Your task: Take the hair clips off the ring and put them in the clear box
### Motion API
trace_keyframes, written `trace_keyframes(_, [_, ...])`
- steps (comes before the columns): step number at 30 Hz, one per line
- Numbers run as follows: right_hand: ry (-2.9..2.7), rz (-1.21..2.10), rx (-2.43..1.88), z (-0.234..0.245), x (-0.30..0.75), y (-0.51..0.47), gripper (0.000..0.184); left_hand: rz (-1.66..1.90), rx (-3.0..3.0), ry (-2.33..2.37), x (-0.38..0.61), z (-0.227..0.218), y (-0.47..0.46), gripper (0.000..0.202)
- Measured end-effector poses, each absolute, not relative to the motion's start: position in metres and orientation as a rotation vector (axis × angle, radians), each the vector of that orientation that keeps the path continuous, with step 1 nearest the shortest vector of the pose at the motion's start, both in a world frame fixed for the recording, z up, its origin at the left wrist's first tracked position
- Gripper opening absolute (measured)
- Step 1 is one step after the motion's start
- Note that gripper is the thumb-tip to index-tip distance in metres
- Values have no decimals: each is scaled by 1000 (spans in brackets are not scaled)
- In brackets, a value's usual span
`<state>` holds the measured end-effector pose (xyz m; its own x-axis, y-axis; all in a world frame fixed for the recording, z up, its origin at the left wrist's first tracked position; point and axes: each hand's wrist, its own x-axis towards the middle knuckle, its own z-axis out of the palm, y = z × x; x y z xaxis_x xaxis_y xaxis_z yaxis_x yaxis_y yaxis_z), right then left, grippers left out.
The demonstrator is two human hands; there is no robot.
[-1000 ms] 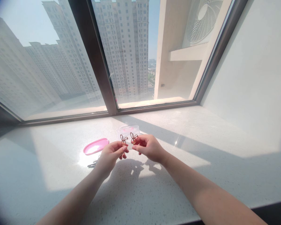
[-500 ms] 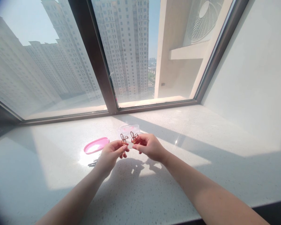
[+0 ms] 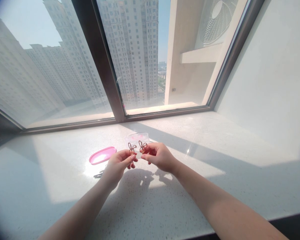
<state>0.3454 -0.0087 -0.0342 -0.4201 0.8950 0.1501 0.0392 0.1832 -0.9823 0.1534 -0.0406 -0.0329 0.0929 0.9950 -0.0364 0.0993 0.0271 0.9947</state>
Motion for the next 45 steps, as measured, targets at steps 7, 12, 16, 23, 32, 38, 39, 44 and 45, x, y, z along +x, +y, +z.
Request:
trace_keyframes(7, [-1651, 1352, -922, -32, 346, -9, 20, 1076, 1294, 1218, 153, -32, -41, 18])
trace_keyframes(12, [-1657, 1357, -928, -31, 346, -9, 19, 1084, 1288, 1210, 154, -31, -41, 18])
trace_keyframes(16, [-1654, 1361, -923, -30, 345, -10, 19, 1085, 1285, 1209, 154, -30, -42, 18])
trace_keyframes(23, [-1670, 1338, -904, -29, 345, -11, 20, 1123, 1294, 1134, 152, -34, -41, 18])
trace_keyframes(32, [-1677, 1318, -898, -30, 346, -10, 20, 1125, 1306, 1112, 151, -35, -41, 19])
trace_keyframes(38, [-1688, 1314, -901, -30, 345, -10, 20, 1137, 1289, 1112, 152, -35, -41, 19])
trace_keyframes(39, [-1689, 1314, -901, -30, 345, -10, 20, 1135, 1289, 1112, 152, -34, -41, 19])
trace_keyframes(44, [-1689, 1311, -897, -30, 346, -9, 19, 1132, 1291, 1113, 152, -33, -41, 20])
trace_keyframes(45, [-1691, 1308, -899, -30, 346, -9, 20, 1135, 1290, 1115, 152, -34, -41, 20])
